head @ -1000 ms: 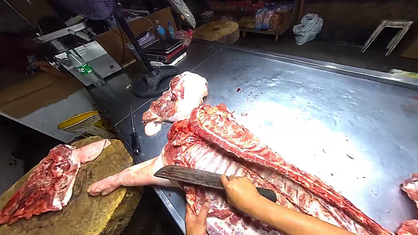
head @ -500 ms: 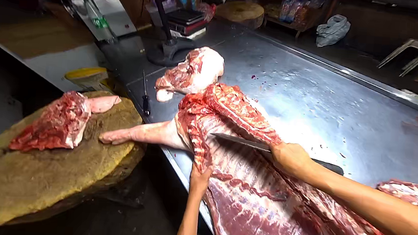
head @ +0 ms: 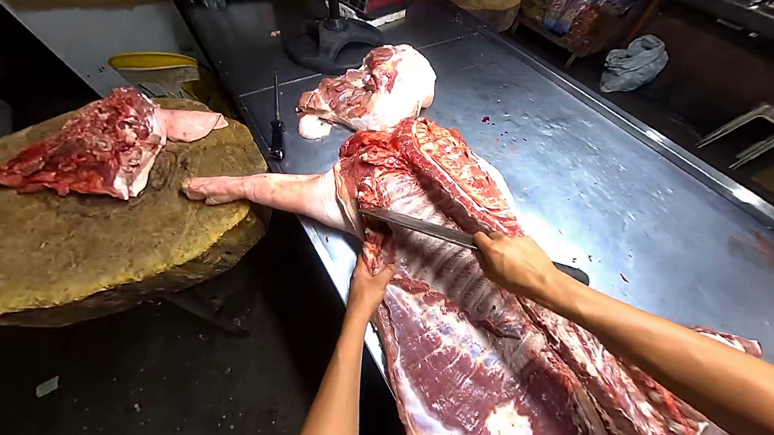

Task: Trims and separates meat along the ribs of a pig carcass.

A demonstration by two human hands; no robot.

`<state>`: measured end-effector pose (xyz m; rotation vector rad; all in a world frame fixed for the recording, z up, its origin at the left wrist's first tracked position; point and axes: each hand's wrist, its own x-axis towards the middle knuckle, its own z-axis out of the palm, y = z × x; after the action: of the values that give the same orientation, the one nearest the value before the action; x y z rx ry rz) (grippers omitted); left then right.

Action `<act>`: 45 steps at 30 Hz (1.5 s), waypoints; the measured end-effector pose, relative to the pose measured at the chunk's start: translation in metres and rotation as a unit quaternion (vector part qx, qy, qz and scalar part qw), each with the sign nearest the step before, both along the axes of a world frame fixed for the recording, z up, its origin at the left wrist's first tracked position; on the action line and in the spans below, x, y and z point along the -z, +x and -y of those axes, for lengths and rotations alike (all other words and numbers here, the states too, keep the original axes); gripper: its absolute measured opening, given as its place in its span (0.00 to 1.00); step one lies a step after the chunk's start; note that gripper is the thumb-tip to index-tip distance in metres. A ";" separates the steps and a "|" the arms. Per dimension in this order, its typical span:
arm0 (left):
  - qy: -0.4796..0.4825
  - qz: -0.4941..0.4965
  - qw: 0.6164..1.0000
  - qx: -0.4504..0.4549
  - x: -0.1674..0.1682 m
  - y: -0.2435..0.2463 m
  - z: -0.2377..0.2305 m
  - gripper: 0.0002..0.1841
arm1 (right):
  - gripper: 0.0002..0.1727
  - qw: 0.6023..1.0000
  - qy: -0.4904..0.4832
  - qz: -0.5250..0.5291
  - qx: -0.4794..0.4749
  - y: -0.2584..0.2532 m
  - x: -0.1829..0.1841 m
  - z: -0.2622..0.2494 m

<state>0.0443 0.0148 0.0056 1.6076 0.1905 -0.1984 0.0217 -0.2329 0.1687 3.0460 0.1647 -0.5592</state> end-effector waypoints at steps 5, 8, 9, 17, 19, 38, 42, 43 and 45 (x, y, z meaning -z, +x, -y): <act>0.003 -0.002 1.000 0.003 0.005 0.001 0.002 0.42 | 0.18 0.999 -0.019 0.034 -0.010 0.001 0.016 0.018; 0.003 -0.010 1.000 0.003 0.007 0.001 0.002 0.42 | 0.16 0.999 -0.037 0.017 0.006 0.007 0.017 0.017; 0.004 -0.013 1.000 0.002 0.008 0.001 0.001 0.42 | 0.15 0.999 -0.044 0.016 0.010 0.010 0.017 0.016; 0.032 -0.039 0.999 0.007 0.008 0.002 -0.002 0.44 | 0.12 0.992 -0.101 0.005 0.073 0.011 -0.003 0.001; 0.041 -0.038 0.998 0.015 0.010 0.003 0.000 0.45 | 0.14 0.987 -0.116 -0.022 0.113 0.000 -0.009 0.010; -0.132 -0.017 0.991 -0.020 -0.010 -0.003 -0.010 0.34 | 0.23 0.996 0.034 0.056 0.067 -0.049 0.023 0.005; -0.215 -0.085 0.973 -0.022 -0.012 0.008 -0.034 0.29 | 0.25 0.994 0.065 0.085 0.011 -0.034 0.035 -0.008; -0.211 -0.091 0.973 -0.024 -0.010 0.009 -0.038 0.27 | 0.24 0.993 0.069 0.091 0.003 -0.031 0.037 -0.010; -0.179 -0.088 0.980 -0.022 -0.012 0.010 -0.041 0.25 | 0.23 0.994 0.066 0.091 -0.003 -0.026 0.037 -0.010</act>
<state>0.0540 0.0559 0.0174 1.2274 0.3089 -0.3235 -0.0040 -0.2225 0.1313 3.2014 0.2129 -0.2793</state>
